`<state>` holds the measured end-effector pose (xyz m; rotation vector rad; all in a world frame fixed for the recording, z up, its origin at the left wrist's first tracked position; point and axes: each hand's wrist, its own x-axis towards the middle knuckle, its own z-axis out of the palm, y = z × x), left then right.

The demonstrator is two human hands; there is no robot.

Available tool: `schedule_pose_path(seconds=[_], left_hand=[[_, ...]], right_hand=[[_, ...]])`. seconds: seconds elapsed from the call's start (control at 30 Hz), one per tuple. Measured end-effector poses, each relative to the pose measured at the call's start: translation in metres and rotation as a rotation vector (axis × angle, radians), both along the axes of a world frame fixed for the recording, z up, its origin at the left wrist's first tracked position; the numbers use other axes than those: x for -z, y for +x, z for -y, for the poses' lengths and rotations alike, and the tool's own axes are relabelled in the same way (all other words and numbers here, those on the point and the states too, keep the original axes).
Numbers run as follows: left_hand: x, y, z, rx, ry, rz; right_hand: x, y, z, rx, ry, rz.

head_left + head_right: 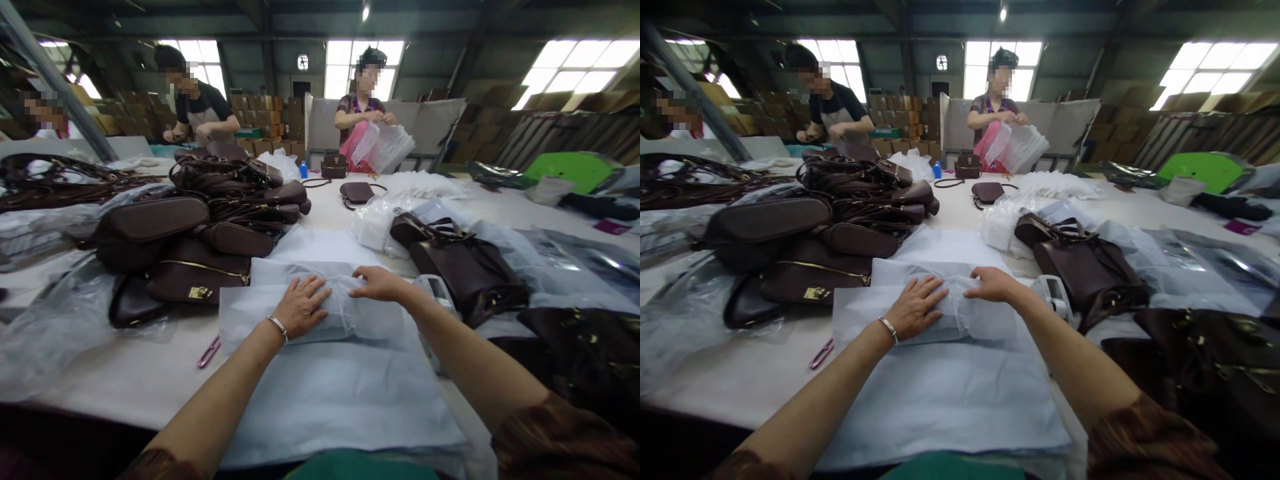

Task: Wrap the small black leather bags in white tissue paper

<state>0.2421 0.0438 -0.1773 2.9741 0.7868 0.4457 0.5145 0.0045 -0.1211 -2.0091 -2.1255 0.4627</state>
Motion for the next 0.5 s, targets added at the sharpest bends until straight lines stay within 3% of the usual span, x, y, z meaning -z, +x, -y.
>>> schedule_pose_path(seconds=[0.13,0.27,0.33,0.4,0.5], left_hand=[[0.002,-0.003,0.002,-0.002,-0.01,0.003],[0.004,-0.002,0.003,-0.009,-0.02,0.013],[0.005,-0.002,0.002,-0.013,-0.017,0.017],[0.005,-0.002,0.002,-0.018,-0.012,0.013],[0.002,-0.001,0.002,-0.013,-0.008,-0.006]], right_hand=[[-0.005,0.037,0.034,0.051,-0.155,-0.192],[0.011,0.038,0.068,0.22,-0.168,-0.639],[0.024,0.024,0.081,0.327,-0.099,-0.87],[0.036,0.009,0.089,0.437,0.05,-0.929],[0.047,-0.001,0.093,0.567,0.366,-0.605]])
